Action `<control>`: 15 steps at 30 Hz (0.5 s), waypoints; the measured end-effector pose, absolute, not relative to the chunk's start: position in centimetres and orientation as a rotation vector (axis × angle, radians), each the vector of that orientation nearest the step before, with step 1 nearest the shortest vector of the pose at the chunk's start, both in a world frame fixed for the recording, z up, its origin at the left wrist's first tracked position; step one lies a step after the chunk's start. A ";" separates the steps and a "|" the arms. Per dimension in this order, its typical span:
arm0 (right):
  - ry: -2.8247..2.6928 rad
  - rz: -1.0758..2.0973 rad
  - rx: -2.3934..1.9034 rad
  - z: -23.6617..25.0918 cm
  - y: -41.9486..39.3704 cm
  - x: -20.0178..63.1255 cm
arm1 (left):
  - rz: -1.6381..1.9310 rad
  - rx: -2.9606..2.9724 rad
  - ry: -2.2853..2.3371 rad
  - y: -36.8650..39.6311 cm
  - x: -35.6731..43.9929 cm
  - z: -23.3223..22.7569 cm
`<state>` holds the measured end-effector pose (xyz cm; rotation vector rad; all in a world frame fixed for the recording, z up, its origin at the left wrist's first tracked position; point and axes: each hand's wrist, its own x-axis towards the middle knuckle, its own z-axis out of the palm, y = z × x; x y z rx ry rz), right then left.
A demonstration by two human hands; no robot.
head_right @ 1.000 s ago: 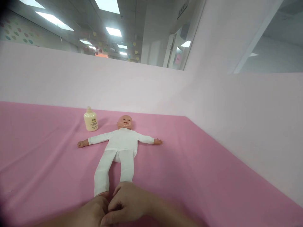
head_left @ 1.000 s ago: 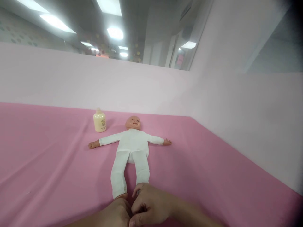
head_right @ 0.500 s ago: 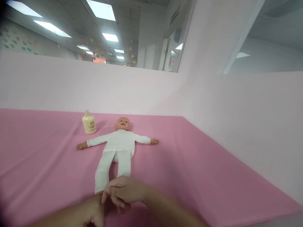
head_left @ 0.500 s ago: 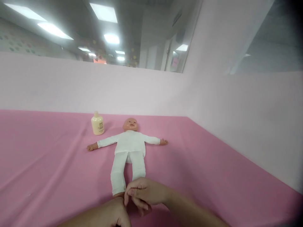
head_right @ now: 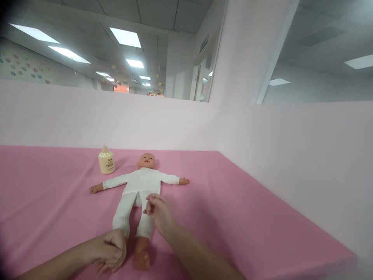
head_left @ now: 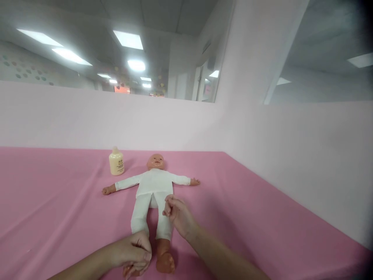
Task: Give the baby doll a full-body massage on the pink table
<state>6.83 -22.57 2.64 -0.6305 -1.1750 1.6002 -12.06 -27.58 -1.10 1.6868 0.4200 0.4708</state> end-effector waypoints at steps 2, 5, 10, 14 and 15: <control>-1.059 1.479 -0.736 2.5 -21.8 7.1 | 0.466 1.493 0.337 -26.5 -11.7 0.0; -0.924 1.421 -0.808 2.5 -21.3 7.5 | 0.547 1.453 0.286 -23.9 -10.8 3.6; -0.863 1.443 -0.845 2.2 -21.2 7.5 | 1.101 1.567 0.451 -15.9 -9.4 11.5; -0.848 1.477 -0.871 2.3 -21.3 7.5 | 1.689 1.397 1.078 -8.3 -9.5 13.0; -0.850 1.479 -0.878 2.3 -21.4 7.5 | 1.738 1.341 1.178 -6.7 -9.7 12.3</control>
